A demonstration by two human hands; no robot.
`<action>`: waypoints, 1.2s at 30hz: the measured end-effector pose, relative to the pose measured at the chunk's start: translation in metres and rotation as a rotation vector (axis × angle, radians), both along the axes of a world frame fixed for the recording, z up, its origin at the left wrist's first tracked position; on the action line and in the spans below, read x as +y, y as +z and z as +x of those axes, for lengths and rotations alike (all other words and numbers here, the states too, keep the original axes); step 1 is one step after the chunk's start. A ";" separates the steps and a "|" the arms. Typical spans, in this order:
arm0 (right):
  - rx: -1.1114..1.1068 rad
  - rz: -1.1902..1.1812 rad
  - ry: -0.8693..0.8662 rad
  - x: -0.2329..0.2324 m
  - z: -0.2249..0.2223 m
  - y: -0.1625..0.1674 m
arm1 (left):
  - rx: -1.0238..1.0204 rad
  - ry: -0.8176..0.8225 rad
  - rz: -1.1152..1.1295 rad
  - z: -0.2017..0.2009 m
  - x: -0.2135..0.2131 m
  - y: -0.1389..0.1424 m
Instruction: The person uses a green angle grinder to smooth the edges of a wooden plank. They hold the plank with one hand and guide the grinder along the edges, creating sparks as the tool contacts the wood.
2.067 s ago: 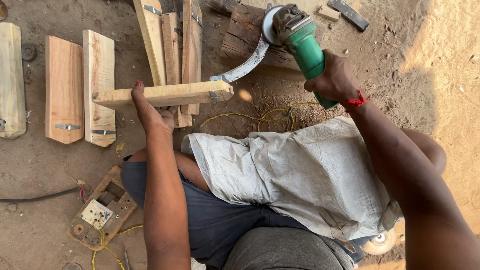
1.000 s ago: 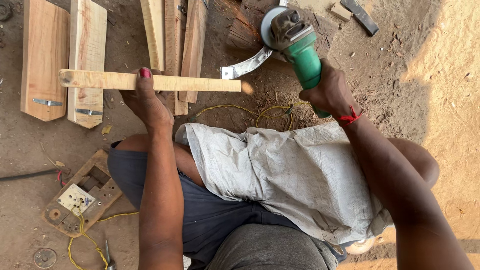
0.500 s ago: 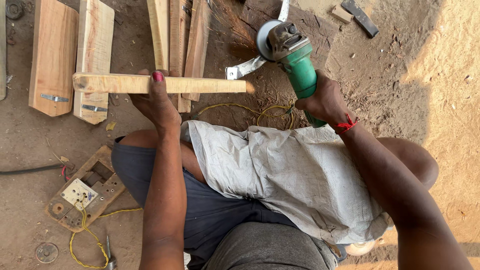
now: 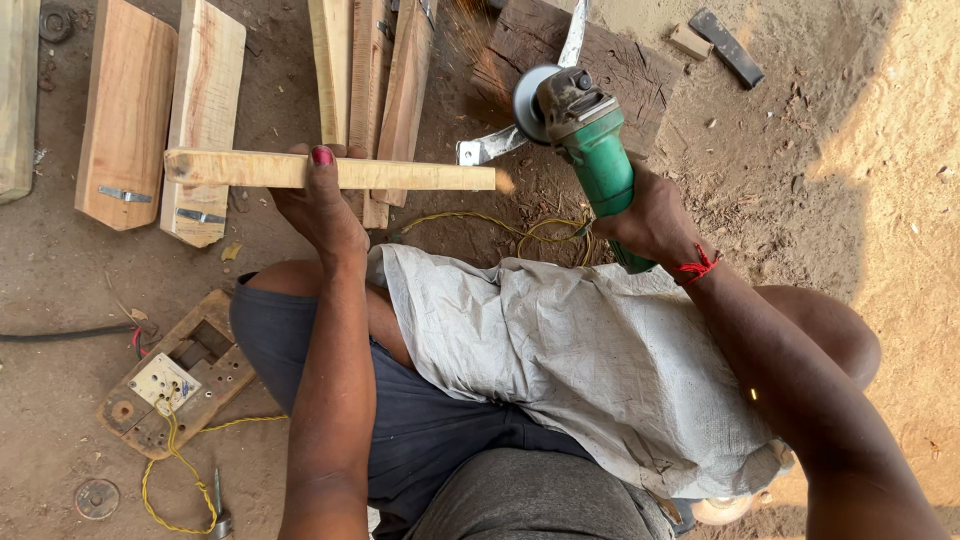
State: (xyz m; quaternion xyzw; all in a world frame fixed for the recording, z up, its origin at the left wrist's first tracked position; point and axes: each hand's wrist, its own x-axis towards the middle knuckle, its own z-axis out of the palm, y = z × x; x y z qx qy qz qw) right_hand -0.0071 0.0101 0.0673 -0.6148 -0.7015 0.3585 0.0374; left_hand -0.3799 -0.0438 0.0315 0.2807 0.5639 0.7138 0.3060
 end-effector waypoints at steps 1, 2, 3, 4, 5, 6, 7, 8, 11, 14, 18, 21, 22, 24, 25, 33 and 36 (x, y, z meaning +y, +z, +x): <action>-0.017 0.009 0.028 -0.002 -0.003 0.001 | -0.003 0.007 -0.006 -0.001 0.001 -0.002; -0.031 0.016 0.053 -0.005 -0.006 0.002 | -0.002 0.011 -0.014 -0.001 0.001 -0.003; -0.041 0.023 0.074 -0.009 -0.010 0.001 | -0.042 0.011 -0.004 -0.001 0.001 -0.004; -0.065 -0.016 0.074 -0.010 -0.013 0.001 | -0.078 0.007 0.006 -0.002 0.001 -0.006; -0.089 -0.055 0.071 -0.010 -0.015 -0.001 | -0.115 -0.001 0.016 -0.003 0.000 -0.007; -0.111 -0.091 0.068 -0.008 -0.016 -0.003 | -0.149 0.008 0.000 -0.004 0.000 -0.008; -0.094 -0.101 0.029 -0.005 -0.015 -0.005 | -0.180 0.018 -0.011 -0.005 -0.001 -0.009; -0.076 -0.106 -0.007 0.001 -0.011 -0.006 | -0.210 0.029 -0.018 -0.006 0.000 -0.010; -0.056 -0.096 -0.110 0.021 0.010 -0.009 | -0.413 0.064 -0.098 -0.006 0.008 -0.013; 0.027 -0.007 -0.223 0.032 0.033 -0.008 | -0.561 0.093 -0.127 0.002 0.025 -0.011; 0.210 0.104 -0.276 0.034 0.051 -0.004 | -0.665 -0.156 -0.308 0.030 0.026 0.008; 0.086 0.173 -0.282 0.038 0.058 0.000 | -0.496 -0.628 -0.633 0.068 -0.001 0.024; 0.110 0.177 -0.278 0.039 0.057 0.000 | -0.416 -0.703 -0.638 0.083 -0.010 0.027; 0.148 0.175 -0.275 0.040 0.055 0.001 | -0.301 -0.812 -0.612 0.119 -0.018 0.027; 0.161 0.150 -0.281 0.040 0.053 0.001 | -0.263 -0.848 -0.581 0.138 -0.014 0.023; 0.005 0.195 -0.192 0.030 0.027 0.002 | -0.487 -0.893 -0.497 0.259 0.070 -0.029; -0.044 0.118 -0.135 0.023 0.009 -0.001 | -0.635 -0.796 -0.438 0.276 0.079 -0.036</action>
